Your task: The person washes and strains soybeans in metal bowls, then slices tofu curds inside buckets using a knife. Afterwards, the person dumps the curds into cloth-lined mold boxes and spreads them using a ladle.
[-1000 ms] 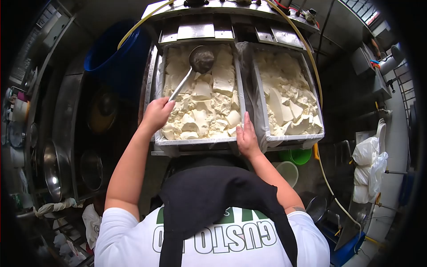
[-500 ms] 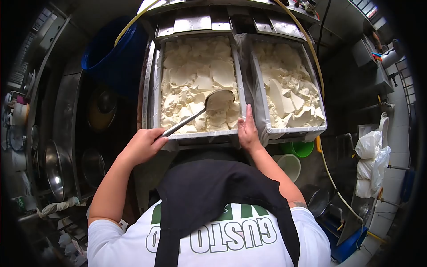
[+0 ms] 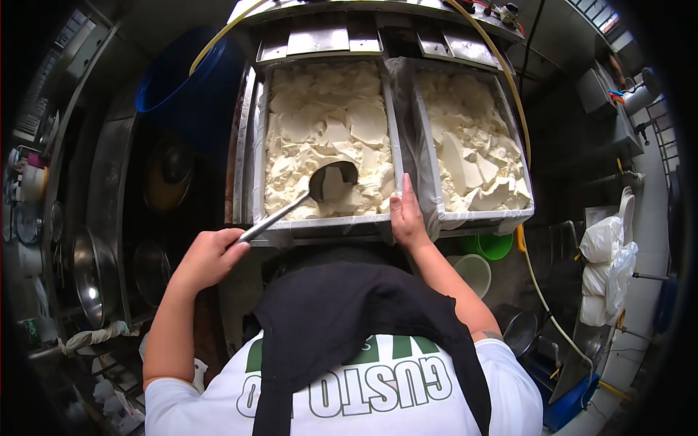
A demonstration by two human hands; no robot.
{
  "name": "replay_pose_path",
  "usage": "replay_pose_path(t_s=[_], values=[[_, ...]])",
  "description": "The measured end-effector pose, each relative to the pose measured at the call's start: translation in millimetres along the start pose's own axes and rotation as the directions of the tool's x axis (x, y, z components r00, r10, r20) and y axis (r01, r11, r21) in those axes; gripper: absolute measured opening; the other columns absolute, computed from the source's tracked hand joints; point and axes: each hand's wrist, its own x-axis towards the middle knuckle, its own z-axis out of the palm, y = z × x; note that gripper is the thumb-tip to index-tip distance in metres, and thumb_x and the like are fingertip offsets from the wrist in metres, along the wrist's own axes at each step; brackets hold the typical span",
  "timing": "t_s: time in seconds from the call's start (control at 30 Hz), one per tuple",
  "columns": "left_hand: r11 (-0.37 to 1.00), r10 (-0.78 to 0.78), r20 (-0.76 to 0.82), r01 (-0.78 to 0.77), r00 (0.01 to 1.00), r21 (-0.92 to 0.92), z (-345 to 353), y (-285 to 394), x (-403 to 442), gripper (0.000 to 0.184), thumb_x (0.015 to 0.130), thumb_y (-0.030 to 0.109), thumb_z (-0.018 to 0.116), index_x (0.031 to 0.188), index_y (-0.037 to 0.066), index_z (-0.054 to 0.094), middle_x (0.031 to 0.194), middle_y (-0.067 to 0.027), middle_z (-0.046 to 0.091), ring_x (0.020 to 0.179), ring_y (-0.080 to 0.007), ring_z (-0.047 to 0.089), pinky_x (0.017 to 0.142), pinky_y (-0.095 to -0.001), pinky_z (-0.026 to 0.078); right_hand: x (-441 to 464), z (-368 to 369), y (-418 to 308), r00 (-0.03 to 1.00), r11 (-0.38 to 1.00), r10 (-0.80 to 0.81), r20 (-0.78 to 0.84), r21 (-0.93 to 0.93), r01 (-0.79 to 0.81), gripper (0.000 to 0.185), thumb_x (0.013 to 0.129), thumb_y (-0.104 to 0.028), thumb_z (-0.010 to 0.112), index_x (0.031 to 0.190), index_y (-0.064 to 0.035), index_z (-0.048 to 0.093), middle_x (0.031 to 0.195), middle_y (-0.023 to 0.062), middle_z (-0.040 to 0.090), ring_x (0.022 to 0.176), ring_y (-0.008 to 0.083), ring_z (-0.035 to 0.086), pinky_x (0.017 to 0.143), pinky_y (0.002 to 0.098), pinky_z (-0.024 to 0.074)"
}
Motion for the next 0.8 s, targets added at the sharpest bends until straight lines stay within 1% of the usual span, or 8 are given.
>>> replay_pose_path(t_s=[0.1,0.27,0.4,0.5,0.63,0.73,0.77,0.8], values=[[0.973,0.074,-0.194,-0.029,0.978,0.229,-14,-3,-8,0.021,0.095,0.020,0.067,0.107,0.003,0.071,0.082,-0.0197,0.069,0.078,-0.0397,0.068,0.071,-0.0435,0.053,1,0,1,1.000,0.999,-0.019,-0.005,-0.028,0.019,0.069,0.112,-0.036,0.044,0.160,0.0079,0.022,0.159,0.0318,0.037,0.146,0.0456,0.040,0.121,0.0450,0.0322],[0.989,0.150,-0.261,-0.147,0.954,0.033,13,-22,51,0.030,0.096,0.021,0.067,0.114,-0.002,0.072,0.088,-0.0194,0.073,0.081,-0.0267,0.073,0.076,-0.0364,0.055,1,3,0,0.999,1.000,-0.023,-0.024,-0.015,0.023,0.068,0.111,-0.034,0.045,0.160,0.0080,0.022,0.157,0.0330,0.038,0.145,0.0461,0.040,0.121,0.0455,0.0330],[0.977,0.144,-0.153,-0.116,0.978,0.181,25,-9,101,0.027,0.096,0.021,0.066,0.111,-0.001,0.071,0.090,-0.0235,0.072,0.083,-0.0397,0.070,0.075,-0.0400,0.055,3,-1,0,0.999,0.999,-0.031,-0.008,-0.020,0.031,0.067,0.111,-0.033,0.045,0.160,0.0082,0.023,0.157,0.0334,0.039,0.145,0.0465,0.041,0.120,0.0458,0.0336],[0.955,0.196,-0.373,-0.091,0.907,0.281,27,-18,127,0.027,0.097,0.021,0.065,0.107,-0.003,0.069,0.092,-0.0273,0.071,0.086,-0.0458,0.068,0.074,-0.0444,0.054,-1,1,1,1.000,0.999,-0.016,-0.002,-0.041,0.015,0.067,0.111,-0.032,0.046,0.159,0.0084,0.024,0.156,0.0338,0.040,0.144,0.0471,0.042,0.119,0.0464,0.0343],[0.993,0.105,-0.601,-0.115,0.792,0.022,39,-38,160,0.029,0.097,0.025,0.061,0.094,-0.003,0.068,0.087,-0.0294,0.069,0.087,-0.0485,0.068,0.077,-0.0528,0.052,1,5,6,0.997,0.997,-0.064,-0.042,-0.033,0.063,0.067,0.111,-0.032,0.046,0.159,0.0084,0.024,0.155,0.0338,0.041,0.142,0.0473,0.044,0.119,0.0468,0.0348],[0.978,-0.055,-0.646,-0.089,0.762,-0.189,51,-43,193,0.032,0.097,0.023,0.059,0.088,-0.006,0.068,0.066,-0.0175,0.064,0.063,-0.0216,0.062,0.064,-0.0404,0.049,1,5,7,0.998,0.998,-0.058,-0.040,-0.017,0.058,0.066,0.111,-0.032,0.046,0.159,0.0084,0.025,0.156,0.0336,0.040,0.143,0.0471,0.043,0.119,0.0465,0.0348],[0.978,-0.055,-0.645,-0.088,0.762,-0.188,52,-42,206,0.032,0.097,0.023,0.059,0.088,-0.006,0.068,0.066,-0.0175,0.064,0.063,-0.0216,0.062,0.064,-0.0404,0.049,1,5,7,0.998,0.998,-0.055,-0.034,-0.012,0.055,0.066,0.111,-0.032,0.046,0.159,0.0084,0.025,0.156,0.0335,0.040,0.143,0.0468,0.043,0.119,0.0463,0.0348],[0.982,-0.086,-0.659,-0.050,0.747,-0.184,52,-42,220,0.034,0.096,0.026,0.057,0.089,-0.006,0.068,0.075,-0.0242,0.066,0.073,-0.0348,0.065,0.070,-0.0461,0.050,1,4,7,0.998,0.998,-0.055,-0.034,-0.012,0.054,0.066,0.111,-0.032,0.046,0.159,0.0084,0.025,0.156,0.0335,0.040,0.143,0.0468,0.043,0.119,0.0463,0.0348]])
